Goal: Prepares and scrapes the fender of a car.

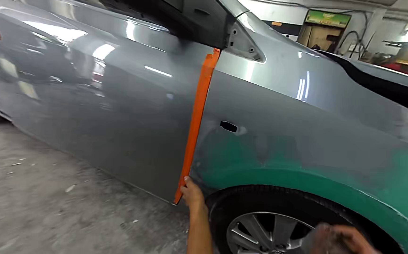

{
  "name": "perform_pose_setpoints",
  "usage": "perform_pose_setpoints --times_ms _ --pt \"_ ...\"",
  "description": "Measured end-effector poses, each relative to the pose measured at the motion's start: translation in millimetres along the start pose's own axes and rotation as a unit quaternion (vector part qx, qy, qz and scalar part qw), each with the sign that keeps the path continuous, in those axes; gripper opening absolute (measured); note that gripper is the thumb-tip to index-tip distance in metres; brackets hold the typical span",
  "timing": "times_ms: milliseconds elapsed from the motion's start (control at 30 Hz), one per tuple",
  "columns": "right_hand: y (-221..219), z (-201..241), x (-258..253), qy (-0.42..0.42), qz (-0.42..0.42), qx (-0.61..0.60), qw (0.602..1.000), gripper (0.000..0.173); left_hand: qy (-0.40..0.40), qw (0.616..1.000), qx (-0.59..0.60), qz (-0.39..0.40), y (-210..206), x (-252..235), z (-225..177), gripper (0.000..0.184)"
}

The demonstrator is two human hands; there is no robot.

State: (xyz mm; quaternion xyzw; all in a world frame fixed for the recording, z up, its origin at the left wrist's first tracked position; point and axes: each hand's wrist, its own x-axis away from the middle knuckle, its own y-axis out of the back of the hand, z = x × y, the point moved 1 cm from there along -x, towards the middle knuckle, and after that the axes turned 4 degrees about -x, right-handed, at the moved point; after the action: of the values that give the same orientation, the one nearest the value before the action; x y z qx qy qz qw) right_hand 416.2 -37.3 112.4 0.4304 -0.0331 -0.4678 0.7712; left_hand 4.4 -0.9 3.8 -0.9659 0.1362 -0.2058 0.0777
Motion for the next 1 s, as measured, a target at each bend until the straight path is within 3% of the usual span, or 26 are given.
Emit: perform_pose_setpoints --times_ms 100,167,233,300,333,367,400,433,500,567,800,1000 --pt "54 27 -29 -0.016 -0.031 -0.007 0.999 0.046 -0.011 1.0 -0.023 -0.005 0 2 2 0.07" --pt "73 37 -41 -0.068 -0.051 -0.165 0.983 0.043 -0.006 1.0 -0.026 0.009 2 4 1 0.071" --pt "81 42 -42 -0.108 0.015 -0.403 0.908 0.036 -0.008 0.999 -0.034 0.007 1 5 3 0.072" --pt "80 43 -35 -0.091 0.085 -0.529 0.84 0.03 -0.022 0.999 -0.04 0.009 2 3 8 0.074" --pt "78 44 -30 -0.076 0.065 -0.505 0.857 0.027 -0.026 0.999 -0.04 0.011 3 2 10 0.075" --pt "76 46 -25 -0.058 -0.001 -0.413 0.909 0.032 -0.03 0.999 -0.041 0.012 3 1 13 0.076" --pt "74 46 -21 -0.034 -0.086 -0.282 0.955 0.045 -0.031 0.998 -0.042 0.016 4 0 16 0.077" --pt "73 43 -19 0.0 -0.153 -0.16 0.975 0.054 -0.03 0.998 -0.045 0.02 4 0 18 0.077" --pt "78 28 -21 0.051 -0.232 0.016 0.971 0.064 -0.026 0.998 -0.051 0.023 5 0 19 0.077" --pt "88 13 -23 0.069 -0.262 0.114 0.956 0.068 -0.03 0.998 -0.059 0.025 7 2 17 0.075" --pt "106 0 -44 0.029 -0.273 0.203 0.94 0.076 -0.039 0.997 -0.052 0.03 10 7 14 0.075" --pt "80 40 -95 0.049 -0.2 0.244 0.948 0.066 -0.035 0.997 -0.062 0.021 10 8 14 0.074"
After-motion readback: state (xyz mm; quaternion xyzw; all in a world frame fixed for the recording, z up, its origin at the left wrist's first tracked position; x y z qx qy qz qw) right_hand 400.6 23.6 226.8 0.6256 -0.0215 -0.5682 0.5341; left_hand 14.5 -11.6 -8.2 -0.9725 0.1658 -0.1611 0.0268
